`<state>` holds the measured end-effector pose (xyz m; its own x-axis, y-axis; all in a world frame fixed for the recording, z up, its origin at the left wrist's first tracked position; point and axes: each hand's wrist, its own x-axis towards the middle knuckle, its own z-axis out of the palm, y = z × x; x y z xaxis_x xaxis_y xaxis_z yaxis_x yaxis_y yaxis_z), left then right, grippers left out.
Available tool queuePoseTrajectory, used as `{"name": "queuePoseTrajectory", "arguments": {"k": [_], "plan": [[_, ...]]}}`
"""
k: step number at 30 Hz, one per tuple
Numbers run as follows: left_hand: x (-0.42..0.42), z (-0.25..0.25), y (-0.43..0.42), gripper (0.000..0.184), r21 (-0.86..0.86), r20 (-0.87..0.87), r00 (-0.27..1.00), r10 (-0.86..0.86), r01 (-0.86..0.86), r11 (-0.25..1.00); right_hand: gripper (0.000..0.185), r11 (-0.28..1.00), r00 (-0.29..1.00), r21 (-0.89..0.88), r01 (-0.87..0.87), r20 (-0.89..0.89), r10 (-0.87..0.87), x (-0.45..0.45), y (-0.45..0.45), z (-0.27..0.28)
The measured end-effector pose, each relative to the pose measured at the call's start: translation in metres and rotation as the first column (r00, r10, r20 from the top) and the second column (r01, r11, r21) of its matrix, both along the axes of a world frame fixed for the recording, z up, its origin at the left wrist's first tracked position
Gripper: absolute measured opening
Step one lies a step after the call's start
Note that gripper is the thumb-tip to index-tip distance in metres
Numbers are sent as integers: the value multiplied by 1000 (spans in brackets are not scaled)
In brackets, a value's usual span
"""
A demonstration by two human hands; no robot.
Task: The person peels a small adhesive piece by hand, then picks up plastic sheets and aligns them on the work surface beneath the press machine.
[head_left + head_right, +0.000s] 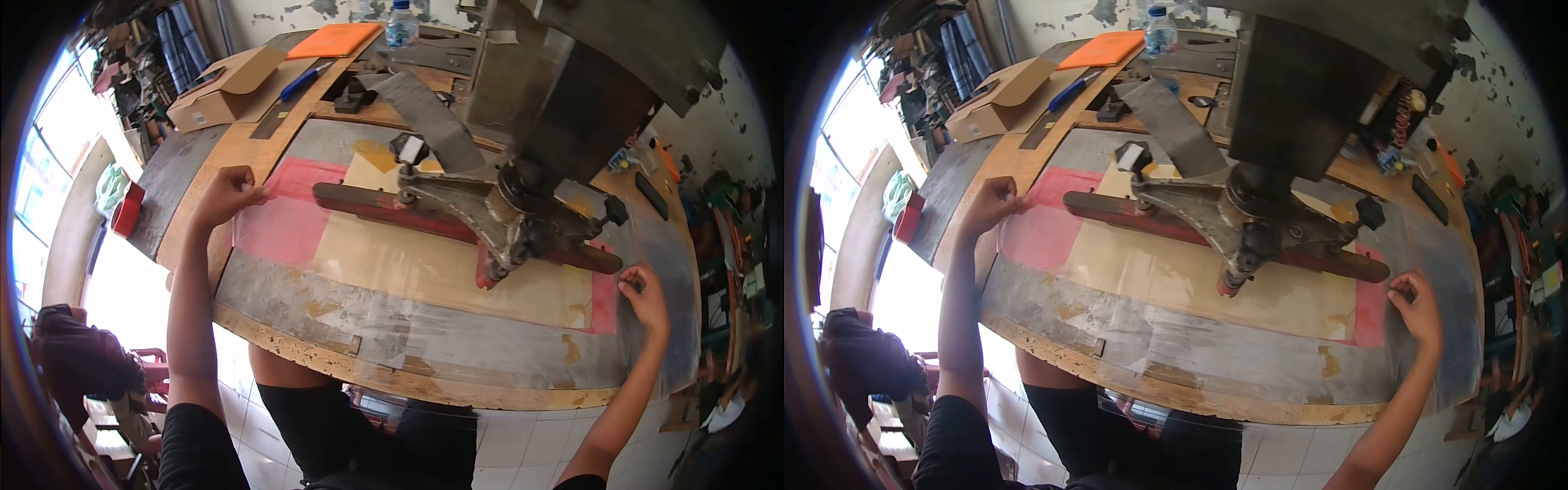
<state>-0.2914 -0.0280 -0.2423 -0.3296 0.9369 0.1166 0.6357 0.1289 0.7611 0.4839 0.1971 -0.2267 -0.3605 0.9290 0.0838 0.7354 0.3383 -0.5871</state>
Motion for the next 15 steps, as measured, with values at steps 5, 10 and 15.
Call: {"name": "queuePoseTrajectory", "arguments": {"k": [5, 10, 15], "plan": [[6, 9, -1, 39, -77, -96, 995, 7, -14, 997, 18, 1000, 1000, 10, 20, -9, -20, -2, 2, -3], [5, 8, 0, 33, -136, -153, 988, 25, -46, 990, 19, 1000, 1000, 27, 12, 0, -12, 2, 6, -7], [5, 9, 0, 31, -140, -95, 995, 4, -17, 990, 19, 1000, 999, -6, 27, -38, -27, 1, 4, -5]]}}
